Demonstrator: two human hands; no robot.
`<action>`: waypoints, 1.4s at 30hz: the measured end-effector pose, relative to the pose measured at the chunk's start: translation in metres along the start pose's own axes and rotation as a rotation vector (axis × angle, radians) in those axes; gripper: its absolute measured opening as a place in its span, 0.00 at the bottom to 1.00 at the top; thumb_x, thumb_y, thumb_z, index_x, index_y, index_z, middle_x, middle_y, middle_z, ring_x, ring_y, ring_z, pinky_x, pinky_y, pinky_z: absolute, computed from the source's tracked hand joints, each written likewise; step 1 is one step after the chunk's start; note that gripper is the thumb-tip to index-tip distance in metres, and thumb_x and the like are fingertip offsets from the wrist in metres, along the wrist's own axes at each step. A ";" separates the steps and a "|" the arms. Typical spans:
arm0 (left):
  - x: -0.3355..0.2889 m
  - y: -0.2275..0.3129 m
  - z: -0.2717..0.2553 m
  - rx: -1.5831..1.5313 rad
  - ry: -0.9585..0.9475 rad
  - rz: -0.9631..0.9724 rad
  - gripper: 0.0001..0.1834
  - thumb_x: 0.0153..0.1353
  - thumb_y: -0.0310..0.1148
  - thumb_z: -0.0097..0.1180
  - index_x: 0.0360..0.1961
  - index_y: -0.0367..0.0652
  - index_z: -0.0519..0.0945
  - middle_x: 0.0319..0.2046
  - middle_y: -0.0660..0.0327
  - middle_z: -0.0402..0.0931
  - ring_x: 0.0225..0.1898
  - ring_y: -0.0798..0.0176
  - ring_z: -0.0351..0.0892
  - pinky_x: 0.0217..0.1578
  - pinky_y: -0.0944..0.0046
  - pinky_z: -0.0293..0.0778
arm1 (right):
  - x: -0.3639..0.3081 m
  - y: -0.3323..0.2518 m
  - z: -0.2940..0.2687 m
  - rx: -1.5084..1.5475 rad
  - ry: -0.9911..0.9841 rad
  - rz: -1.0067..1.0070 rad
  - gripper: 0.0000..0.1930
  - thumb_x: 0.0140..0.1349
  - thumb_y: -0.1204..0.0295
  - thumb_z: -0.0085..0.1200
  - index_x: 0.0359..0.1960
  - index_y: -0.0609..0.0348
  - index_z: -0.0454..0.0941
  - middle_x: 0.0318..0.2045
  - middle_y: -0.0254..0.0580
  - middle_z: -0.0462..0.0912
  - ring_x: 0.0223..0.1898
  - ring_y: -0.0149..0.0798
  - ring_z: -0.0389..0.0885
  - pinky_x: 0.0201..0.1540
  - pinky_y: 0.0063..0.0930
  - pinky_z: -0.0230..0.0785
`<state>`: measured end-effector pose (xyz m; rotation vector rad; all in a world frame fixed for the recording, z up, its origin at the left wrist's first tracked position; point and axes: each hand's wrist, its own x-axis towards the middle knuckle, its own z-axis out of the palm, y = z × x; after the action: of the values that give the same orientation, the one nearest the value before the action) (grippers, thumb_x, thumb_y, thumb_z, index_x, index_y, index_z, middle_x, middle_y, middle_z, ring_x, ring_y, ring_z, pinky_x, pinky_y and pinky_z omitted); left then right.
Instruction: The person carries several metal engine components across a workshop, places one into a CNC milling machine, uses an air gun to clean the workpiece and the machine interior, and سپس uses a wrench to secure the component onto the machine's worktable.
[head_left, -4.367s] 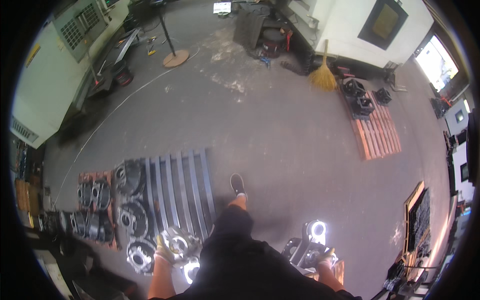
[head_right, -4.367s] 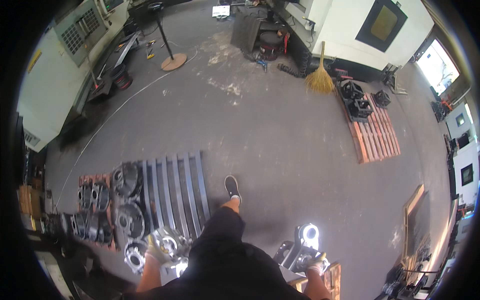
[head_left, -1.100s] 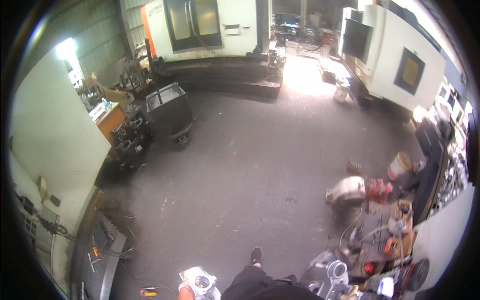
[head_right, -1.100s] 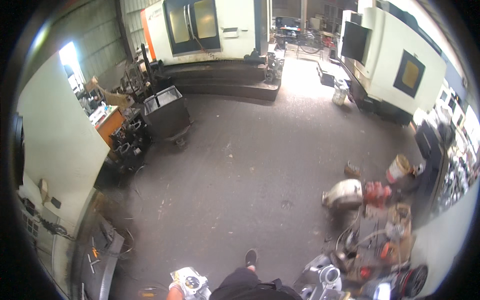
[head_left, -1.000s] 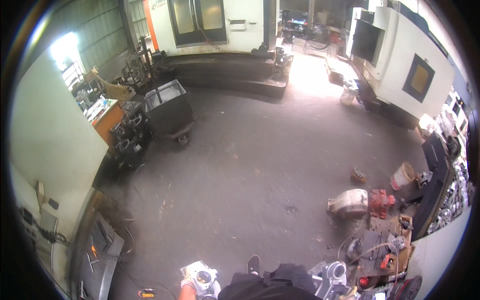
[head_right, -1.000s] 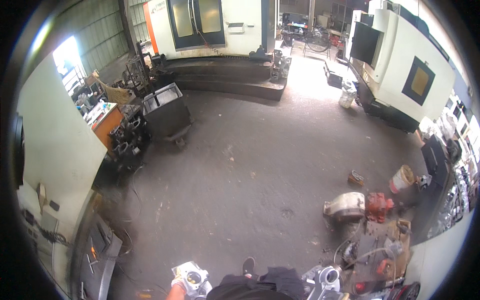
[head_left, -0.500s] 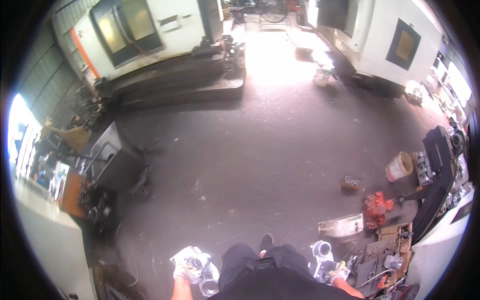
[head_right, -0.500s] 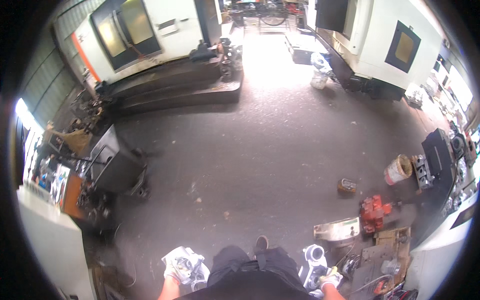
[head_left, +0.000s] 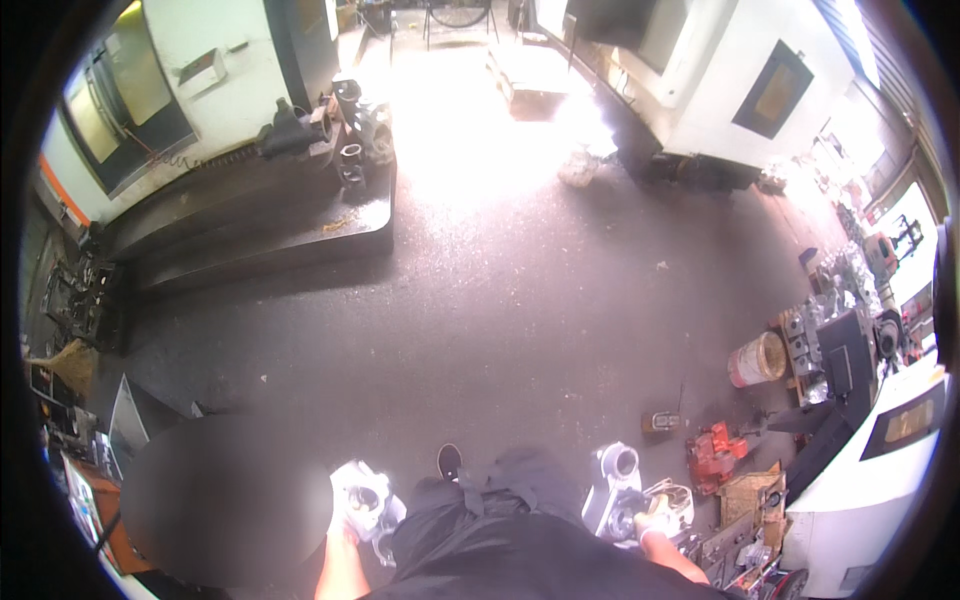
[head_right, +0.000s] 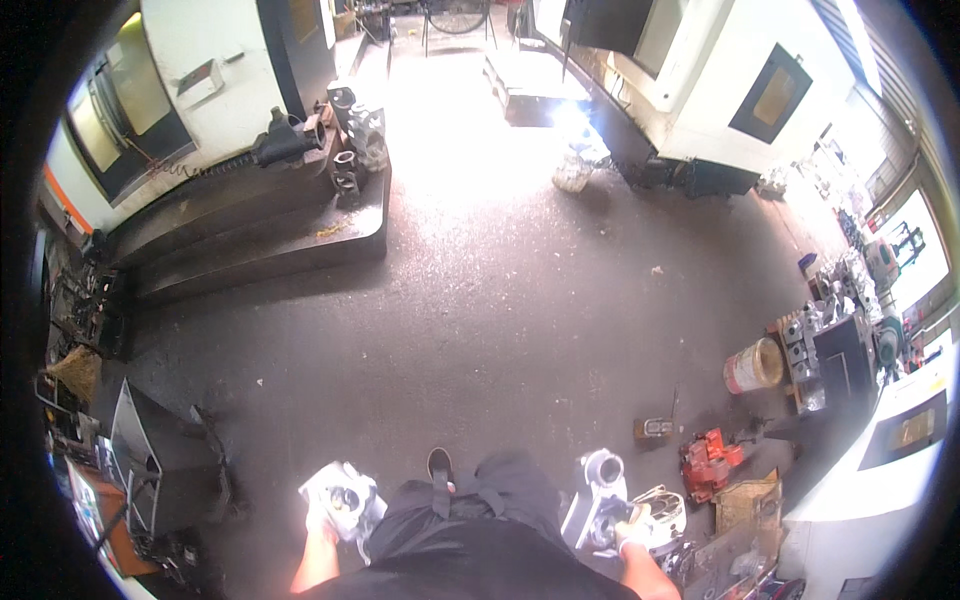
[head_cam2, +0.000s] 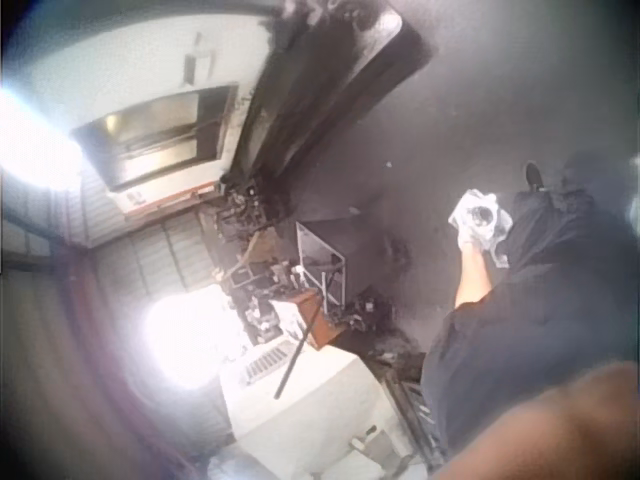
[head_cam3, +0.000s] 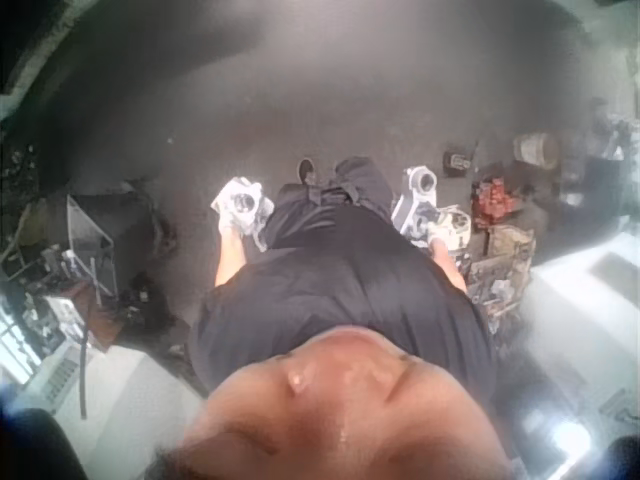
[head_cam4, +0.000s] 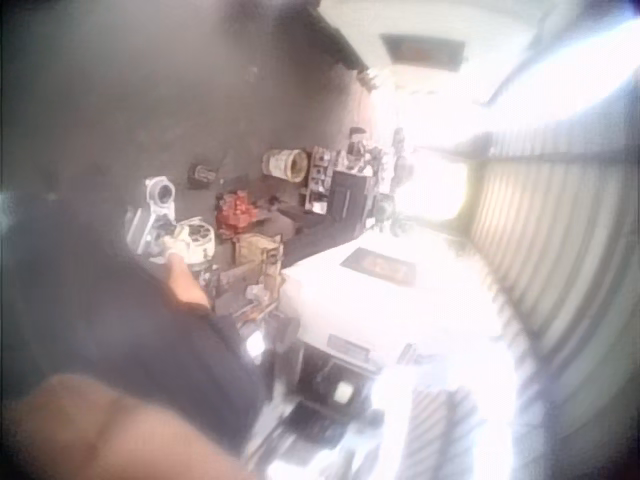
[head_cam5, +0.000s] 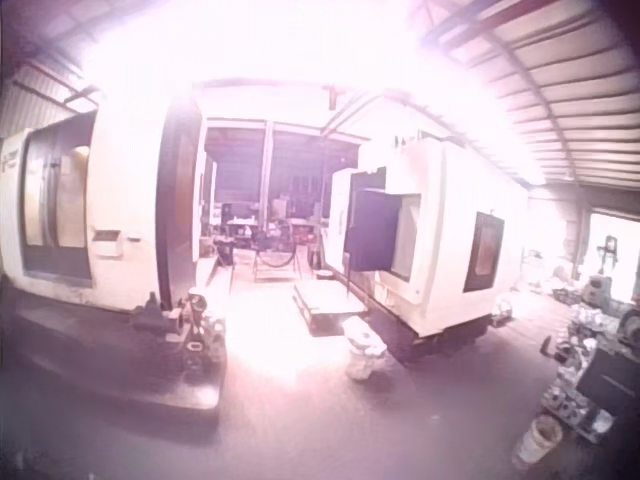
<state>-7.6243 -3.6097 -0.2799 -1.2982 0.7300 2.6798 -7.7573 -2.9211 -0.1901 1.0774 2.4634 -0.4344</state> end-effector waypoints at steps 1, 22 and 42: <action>-0.005 0.020 0.025 -0.040 0.047 -0.021 0.38 0.71 0.62 0.44 0.74 0.51 0.64 0.70 0.50 0.68 0.68 0.44 0.70 0.64 0.43 0.71 | 0.002 -0.013 -0.004 -0.049 0.083 -0.052 0.40 0.52 0.72 0.57 0.71 0.62 0.63 0.53 0.59 0.83 0.51 0.53 0.84 0.54 0.38 0.75; 0.487 0.434 0.523 -0.083 0.575 -0.023 0.38 0.64 0.74 0.47 0.56 0.52 0.78 0.31 0.63 0.74 0.29 0.58 0.77 0.32 0.51 0.81 | 0.327 -0.697 -0.047 -0.131 0.015 -0.128 0.35 0.48 0.67 0.66 0.61 0.49 0.69 0.52 0.57 0.75 0.56 0.59 0.76 0.58 0.46 0.71; 1.164 0.835 1.088 0.505 0.073 -0.124 0.37 0.65 0.72 0.48 0.53 0.49 0.78 0.32 0.61 0.73 0.31 0.56 0.74 0.35 0.49 0.79 | 0.590 -1.351 -0.097 -0.030 -0.219 0.255 0.32 0.58 0.52 0.58 0.61 0.57 0.79 0.56 0.56 0.83 0.60 0.49 0.81 0.61 0.43 0.74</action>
<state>-9.3760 -4.0177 -0.2653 -1.2531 1.1914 2.1579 -9.1560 -3.3936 -0.2380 1.2407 2.1041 -0.4098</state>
